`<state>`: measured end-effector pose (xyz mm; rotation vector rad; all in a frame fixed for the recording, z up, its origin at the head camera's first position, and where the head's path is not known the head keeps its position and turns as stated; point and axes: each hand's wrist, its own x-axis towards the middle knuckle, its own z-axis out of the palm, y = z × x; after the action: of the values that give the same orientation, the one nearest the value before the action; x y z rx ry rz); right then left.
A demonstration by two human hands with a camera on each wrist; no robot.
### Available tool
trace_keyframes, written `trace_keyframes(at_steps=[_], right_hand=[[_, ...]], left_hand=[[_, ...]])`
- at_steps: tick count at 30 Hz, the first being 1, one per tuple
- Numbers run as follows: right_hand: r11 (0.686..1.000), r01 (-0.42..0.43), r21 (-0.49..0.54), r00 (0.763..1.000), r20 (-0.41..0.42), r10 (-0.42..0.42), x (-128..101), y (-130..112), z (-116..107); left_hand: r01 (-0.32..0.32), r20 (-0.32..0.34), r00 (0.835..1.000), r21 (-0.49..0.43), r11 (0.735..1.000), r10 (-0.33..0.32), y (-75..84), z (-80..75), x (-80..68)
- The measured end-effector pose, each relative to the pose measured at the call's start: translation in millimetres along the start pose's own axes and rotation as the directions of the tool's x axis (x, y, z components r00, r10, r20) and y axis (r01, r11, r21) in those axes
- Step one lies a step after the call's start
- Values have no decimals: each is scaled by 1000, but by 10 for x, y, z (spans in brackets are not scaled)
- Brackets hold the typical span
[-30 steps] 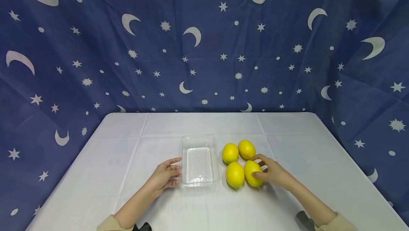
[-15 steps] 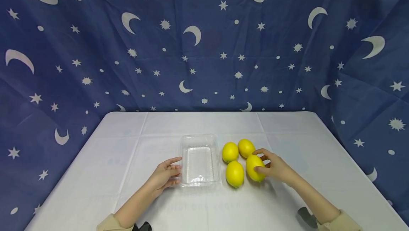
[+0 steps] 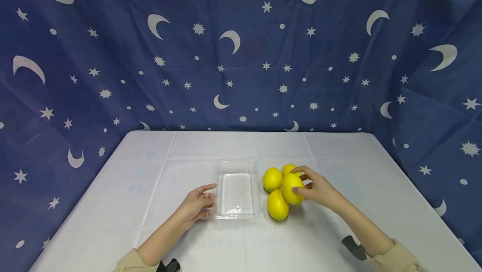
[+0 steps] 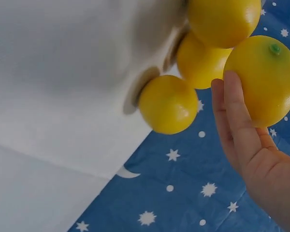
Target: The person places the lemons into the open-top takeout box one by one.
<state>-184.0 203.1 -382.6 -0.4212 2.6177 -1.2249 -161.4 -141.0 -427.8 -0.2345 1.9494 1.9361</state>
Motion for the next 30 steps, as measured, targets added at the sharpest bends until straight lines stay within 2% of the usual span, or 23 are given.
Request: trace_keyframes(at_steps=[8, 11, 16, 22, 30], right_hand=[[1000, 15, 17, 1000, -16, -14, 137, -149, 62], [999, -5, 46, 1000, 6, 4, 179, -205, 95], [996, -44, 83, 998, 40, 41, 228, -265, 176], [999, -3, 45, 999, 54, 0, 373, -347, 272], [998, 19, 63, 997, 79, -24, 589, -375, 320]], left_hand=[[-2, 18, 1000, 6, 1000, 2, 41, 1, 17], [5, 18, 1000, 5, 1000, -5, 40, -5, 25], [14, 54, 998, 5, 1000, -14, 1, -21, 14], [1, 65, 998, -1, 1000, -1, -25, -14, 12], [10, 65, 998, -25, 1000, -9, -25, -12, 29]])
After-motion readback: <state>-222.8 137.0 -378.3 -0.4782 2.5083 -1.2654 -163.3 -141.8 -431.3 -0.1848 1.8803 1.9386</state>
